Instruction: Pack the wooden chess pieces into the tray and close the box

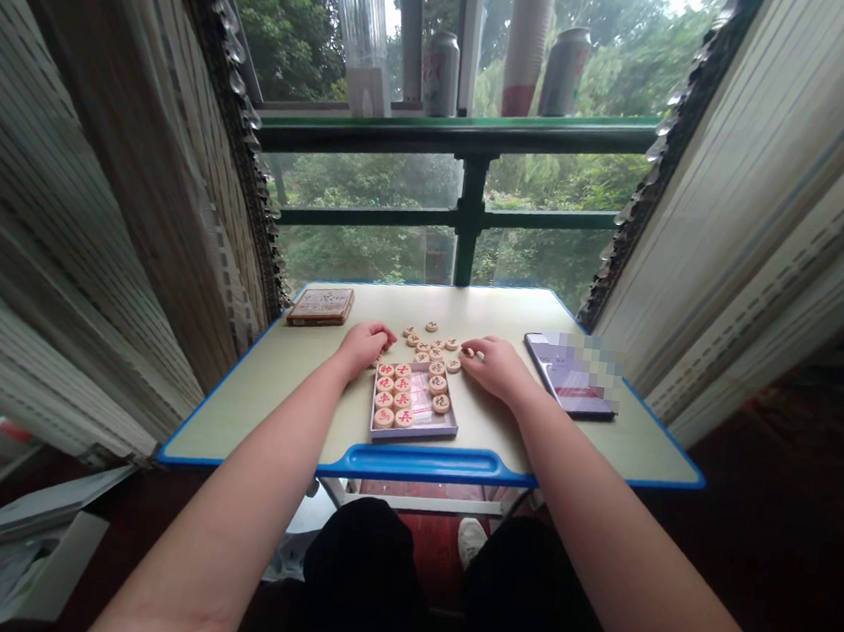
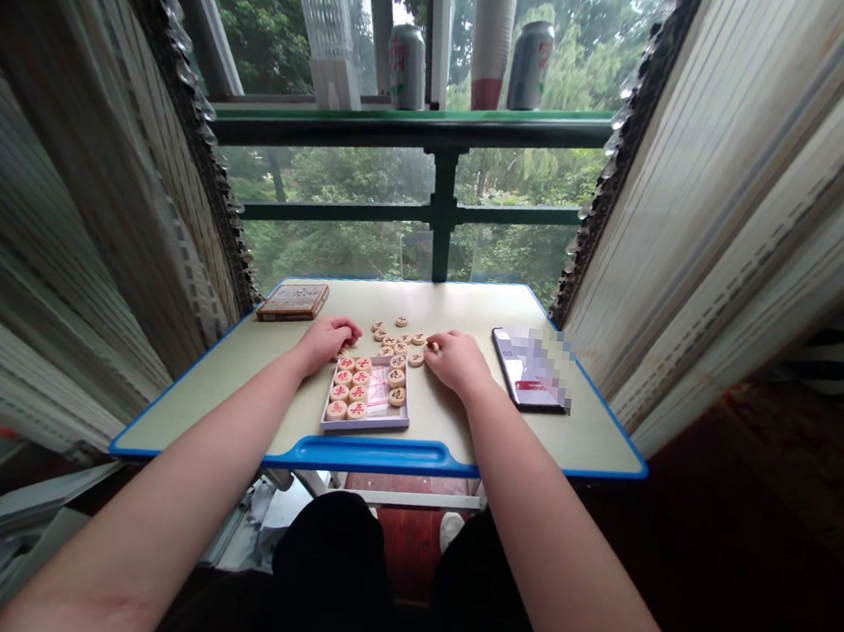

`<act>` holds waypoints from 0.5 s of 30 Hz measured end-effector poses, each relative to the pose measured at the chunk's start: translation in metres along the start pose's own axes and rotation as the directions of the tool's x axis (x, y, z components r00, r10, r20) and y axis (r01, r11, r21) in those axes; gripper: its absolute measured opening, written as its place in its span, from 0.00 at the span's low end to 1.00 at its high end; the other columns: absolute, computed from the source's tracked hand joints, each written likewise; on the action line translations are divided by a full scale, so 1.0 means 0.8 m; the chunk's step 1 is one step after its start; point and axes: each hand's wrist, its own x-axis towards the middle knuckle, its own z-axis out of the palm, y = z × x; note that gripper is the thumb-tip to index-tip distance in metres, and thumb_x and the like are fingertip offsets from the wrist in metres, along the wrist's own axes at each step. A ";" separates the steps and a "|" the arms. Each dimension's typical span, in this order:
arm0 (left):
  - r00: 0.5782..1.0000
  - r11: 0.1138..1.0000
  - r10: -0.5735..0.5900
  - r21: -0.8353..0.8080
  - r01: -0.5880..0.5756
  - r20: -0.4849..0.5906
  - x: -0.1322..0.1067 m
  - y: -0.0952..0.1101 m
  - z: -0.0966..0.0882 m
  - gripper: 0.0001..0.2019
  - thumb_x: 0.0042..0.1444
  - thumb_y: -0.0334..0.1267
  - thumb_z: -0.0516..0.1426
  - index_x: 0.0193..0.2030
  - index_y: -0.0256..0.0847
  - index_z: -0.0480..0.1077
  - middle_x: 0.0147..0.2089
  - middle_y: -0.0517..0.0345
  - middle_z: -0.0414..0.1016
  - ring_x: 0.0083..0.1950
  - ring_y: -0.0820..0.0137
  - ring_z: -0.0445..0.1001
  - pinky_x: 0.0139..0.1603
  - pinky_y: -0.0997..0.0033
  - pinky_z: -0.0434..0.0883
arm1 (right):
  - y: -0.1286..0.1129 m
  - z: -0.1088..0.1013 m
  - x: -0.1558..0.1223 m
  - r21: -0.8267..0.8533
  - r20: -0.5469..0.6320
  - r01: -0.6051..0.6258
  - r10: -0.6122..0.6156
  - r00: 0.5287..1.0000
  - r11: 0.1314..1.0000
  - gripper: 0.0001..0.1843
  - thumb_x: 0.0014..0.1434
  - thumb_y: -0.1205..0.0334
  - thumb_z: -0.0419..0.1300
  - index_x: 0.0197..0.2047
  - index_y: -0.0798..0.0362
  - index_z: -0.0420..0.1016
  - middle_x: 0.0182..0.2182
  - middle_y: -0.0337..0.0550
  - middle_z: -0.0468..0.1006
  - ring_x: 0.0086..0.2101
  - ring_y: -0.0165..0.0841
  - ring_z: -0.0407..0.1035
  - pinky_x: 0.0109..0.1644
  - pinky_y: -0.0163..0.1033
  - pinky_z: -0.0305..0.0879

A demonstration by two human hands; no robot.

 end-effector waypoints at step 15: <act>0.980 0.998 -0.013 -0.050 0.023 0.197 -0.008 0.009 -0.010 0.20 0.27 0.25 0.46 0.28 0.35 0.73 0.30 0.54 0.73 0.35 0.70 0.69 0.28 0.76 0.63 | -0.005 0.003 -0.003 0.085 0.012 0.098 -0.100 0.995 0.992 0.12 0.57 0.61 0.56 0.39 0.52 0.80 0.44 0.48 0.74 0.42 0.34 0.69 0.55 0.38 0.60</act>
